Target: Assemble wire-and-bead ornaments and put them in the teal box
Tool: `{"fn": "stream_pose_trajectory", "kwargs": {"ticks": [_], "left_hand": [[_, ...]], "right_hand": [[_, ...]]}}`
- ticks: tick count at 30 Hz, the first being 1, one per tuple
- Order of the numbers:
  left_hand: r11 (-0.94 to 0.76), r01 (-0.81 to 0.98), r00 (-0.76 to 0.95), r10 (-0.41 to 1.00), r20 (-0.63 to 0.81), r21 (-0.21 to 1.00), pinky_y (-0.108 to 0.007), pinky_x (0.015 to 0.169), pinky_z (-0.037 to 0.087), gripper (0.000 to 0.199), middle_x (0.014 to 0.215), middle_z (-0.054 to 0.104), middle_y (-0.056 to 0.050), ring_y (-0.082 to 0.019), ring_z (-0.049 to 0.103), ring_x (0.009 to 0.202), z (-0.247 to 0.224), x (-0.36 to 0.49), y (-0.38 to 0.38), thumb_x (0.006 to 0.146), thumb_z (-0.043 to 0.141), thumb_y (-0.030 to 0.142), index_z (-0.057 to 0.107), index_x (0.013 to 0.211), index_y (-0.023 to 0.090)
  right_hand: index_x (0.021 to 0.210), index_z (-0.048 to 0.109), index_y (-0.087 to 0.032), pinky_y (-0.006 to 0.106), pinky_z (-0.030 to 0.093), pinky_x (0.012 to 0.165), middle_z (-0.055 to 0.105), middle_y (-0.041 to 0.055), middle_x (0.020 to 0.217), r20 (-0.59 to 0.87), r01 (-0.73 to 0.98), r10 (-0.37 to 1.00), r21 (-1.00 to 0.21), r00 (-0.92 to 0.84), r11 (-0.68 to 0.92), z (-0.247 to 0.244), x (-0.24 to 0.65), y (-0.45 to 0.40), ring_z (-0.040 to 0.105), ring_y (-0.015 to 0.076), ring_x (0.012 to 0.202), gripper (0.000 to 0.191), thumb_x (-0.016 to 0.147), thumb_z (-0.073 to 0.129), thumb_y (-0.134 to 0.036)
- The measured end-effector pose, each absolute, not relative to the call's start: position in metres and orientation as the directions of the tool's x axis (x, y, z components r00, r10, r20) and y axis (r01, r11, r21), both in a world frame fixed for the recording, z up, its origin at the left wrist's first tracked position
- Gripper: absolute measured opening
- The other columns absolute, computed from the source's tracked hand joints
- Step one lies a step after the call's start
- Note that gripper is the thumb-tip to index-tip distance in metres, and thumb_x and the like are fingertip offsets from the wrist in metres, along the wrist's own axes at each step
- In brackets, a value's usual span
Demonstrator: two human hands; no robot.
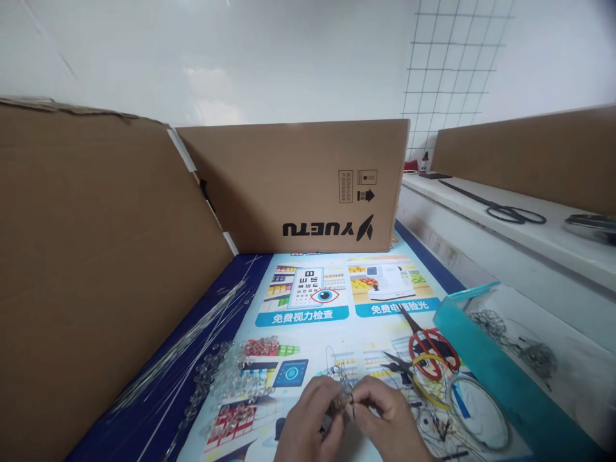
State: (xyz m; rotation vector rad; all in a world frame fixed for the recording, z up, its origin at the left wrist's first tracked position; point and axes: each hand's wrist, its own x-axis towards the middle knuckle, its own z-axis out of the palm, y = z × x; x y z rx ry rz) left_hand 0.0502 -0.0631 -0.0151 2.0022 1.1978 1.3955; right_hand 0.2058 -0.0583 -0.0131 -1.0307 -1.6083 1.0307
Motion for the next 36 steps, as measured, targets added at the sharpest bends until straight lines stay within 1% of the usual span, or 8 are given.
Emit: {"fn": "stream_pose_trajectory", "kwargs": {"ticks": [4,6,9,17,23,26,30,36], "left_hand": [[-0.605,0.442,0.242,0.791,0.561,0.662,-0.026,0.07,0.051,0.032,0.092,0.06,-0.006,-0.017,0.06,0.082,-0.013,0.044,-0.061,0.079,0.051,0.005,0.056,0.106,0.022],[-0.627,0.459,0.281,0.774,0.567,0.629,-0.025,0.069,0.052,0.032,0.092,0.059,-0.007,-0.016,0.06,0.082,-0.012,0.041,-0.06,0.08,0.053,0.005,0.055,0.107,0.021],[-0.635,0.456,0.291,0.769,0.569,0.624,-0.024,0.066,0.052,0.034,0.089,0.056,-0.006,-0.015,0.059,0.077,-0.012,0.04,-0.06,0.081,0.052,0.005,0.054,0.111,0.02],[-0.518,0.496,0.128,0.837,0.532,0.697,-0.029,0.066,0.047,0.018,0.084,0.055,-0.004,-0.018,0.055,0.076,-0.018,0.052,-0.066,0.078,0.051,0.012,0.054,0.093,0.021],[-0.408,0.524,0.083,0.898,0.432,0.748,-0.025,0.055,0.04,0.004,0.073,0.049,0.0,-0.015,0.048,0.061,-0.017,0.053,-0.065,0.078,0.051,0.017,0.05,0.078,0.021],[-0.403,0.51,0.081,0.902,0.424,0.76,-0.025,0.056,0.038,0.006,0.072,0.048,0.001,-0.015,0.047,0.062,-0.015,0.054,-0.065,0.077,0.05,0.015,0.049,0.077,0.021],[-0.38,0.453,0.082,0.919,0.387,0.807,-0.025,0.057,0.038,0.009,0.076,0.048,0.001,-0.015,0.046,0.062,-0.013,0.055,-0.064,0.075,0.052,0.015,0.051,0.082,0.021],[-0.313,0.381,0.153,0.949,0.275,0.87,-0.025,0.059,0.042,0.014,0.08,0.05,0.0,-0.014,0.049,0.065,-0.011,0.045,-0.06,0.075,0.06,0.016,0.053,0.087,0.02]], "right_hand": [[0.078,0.059,-0.016,0.027,0.043,0.058,0.059,0.0055,0.069,0.725,0.427,0.597,-0.446,-0.343,0.786,-0.007,0.208,-0.057,0.05,0.0161,0.065,0.017,0.081,0.045,-0.007],[0.083,0.06,-0.013,0.029,0.043,0.057,0.059,0.0073,0.069,0.774,0.488,0.483,-0.262,-0.408,0.833,-0.004,0.21,-0.057,0.049,0.0171,0.064,0.02,0.078,0.044,-0.003],[0.086,0.06,-0.012,0.03,0.044,0.057,0.059,0.0082,0.069,0.772,0.521,0.455,-0.191,-0.443,0.832,-0.002,0.212,-0.056,0.049,0.0178,0.066,0.022,0.076,0.044,0.0],[0.083,0.057,-0.015,0.029,0.043,0.058,0.054,0.0067,0.074,0.728,0.478,0.585,-0.395,-0.359,0.785,0.0,0.21,-0.059,0.047,0.0173,0.069,0.017,0.081,0.044,-0.005],[0.073,0.054,-0.018,0.029,0.039,0.057,0.049,0.0046,0.072,0.735,0.548,0.596,-0.368,-0.323,0.751,0.003,0.211,-0.059,0.044,0.0172,0.068,0.019,0.081,0.042,-0.005],[0.08,0.054,-0.018,0.029,0.041,0.063,0.052,0.0041,0.075,0.64,0.441,0.707,-0.563,-0.303,0.699,0.005,0.213,-0.058,0.048,0.017,0.071,0.013,0.086,0.044,-0.012],[0.072,0.051,-0.019,0.025,0.038,0.06,0.048,-0.0002,0.069,0.38,0.305,0.896,-0.846,-0.229,0.437,0.012,0.216,-0.058,0.048,0.0145,0.066,0.015,0.086,0.049,-0.024],[0.073,0.053,-0.019,0.024,0.037,0.062,0.048,-0.0013,0.071,0.202,0.087,0.93,-0.967,-0.307,0.239,0.024,0.225,-0.061,0.045,0.014,0.068,0.018,0.084,0.054,-0.034]]}}
